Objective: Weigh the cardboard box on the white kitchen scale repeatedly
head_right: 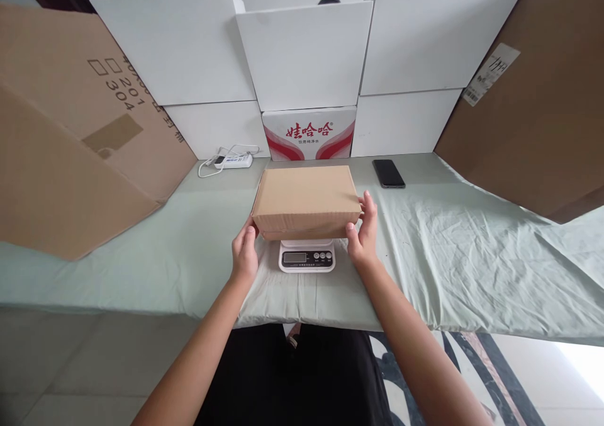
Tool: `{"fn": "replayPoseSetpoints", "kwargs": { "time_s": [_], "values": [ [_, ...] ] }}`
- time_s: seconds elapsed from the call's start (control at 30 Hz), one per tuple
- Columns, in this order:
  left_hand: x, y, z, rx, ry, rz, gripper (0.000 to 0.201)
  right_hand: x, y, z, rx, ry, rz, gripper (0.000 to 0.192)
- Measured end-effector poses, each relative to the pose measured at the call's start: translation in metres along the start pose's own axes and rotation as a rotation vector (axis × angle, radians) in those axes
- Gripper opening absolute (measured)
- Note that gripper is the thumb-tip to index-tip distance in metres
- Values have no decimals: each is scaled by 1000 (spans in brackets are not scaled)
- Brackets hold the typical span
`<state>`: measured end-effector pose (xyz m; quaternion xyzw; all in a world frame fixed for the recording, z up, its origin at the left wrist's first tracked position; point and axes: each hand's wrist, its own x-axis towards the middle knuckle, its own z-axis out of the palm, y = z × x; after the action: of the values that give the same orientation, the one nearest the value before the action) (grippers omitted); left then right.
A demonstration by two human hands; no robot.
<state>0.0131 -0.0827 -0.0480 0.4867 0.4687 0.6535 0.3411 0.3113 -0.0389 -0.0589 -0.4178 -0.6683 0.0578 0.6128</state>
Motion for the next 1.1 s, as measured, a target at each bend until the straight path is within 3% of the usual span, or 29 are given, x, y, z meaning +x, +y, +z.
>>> {"fn": "replayPoseSetpoints", "kwargs": {
  "time_s": [0.13, 0.27, 0.57, 0.67, 0.8, 0.93, 1.1],
  "values": [
    [1, -1, 0, -5, -6, -1, 69, 3, -5, 1, 38, 43, 23, 78],
    [2, 2, 0, 30, -40, -9, 71, 5, -9, -2, 34, 0, 26, 72],
    [3, 14, 2, 44, -72, 20, 71, 5, -10, -4, 55, -52, 61, 85],
    [18, 35, 0, 2, -70, 57, 68, 22, -30, -11, 67, -79, 82, 93],
    [64, 55, 7, -69, -111, 107, 68, 66, -50, -7, 88, -84, 95, 87],
    [110, 32, 29, -139, -119, 67, 68, 99, -22, 28, 168, -33, 107, 96],
    [125, -20, 49, -109, -24, -58, 62, 89, 40, 71, 295, -52, 222, 112]
  ]
}}
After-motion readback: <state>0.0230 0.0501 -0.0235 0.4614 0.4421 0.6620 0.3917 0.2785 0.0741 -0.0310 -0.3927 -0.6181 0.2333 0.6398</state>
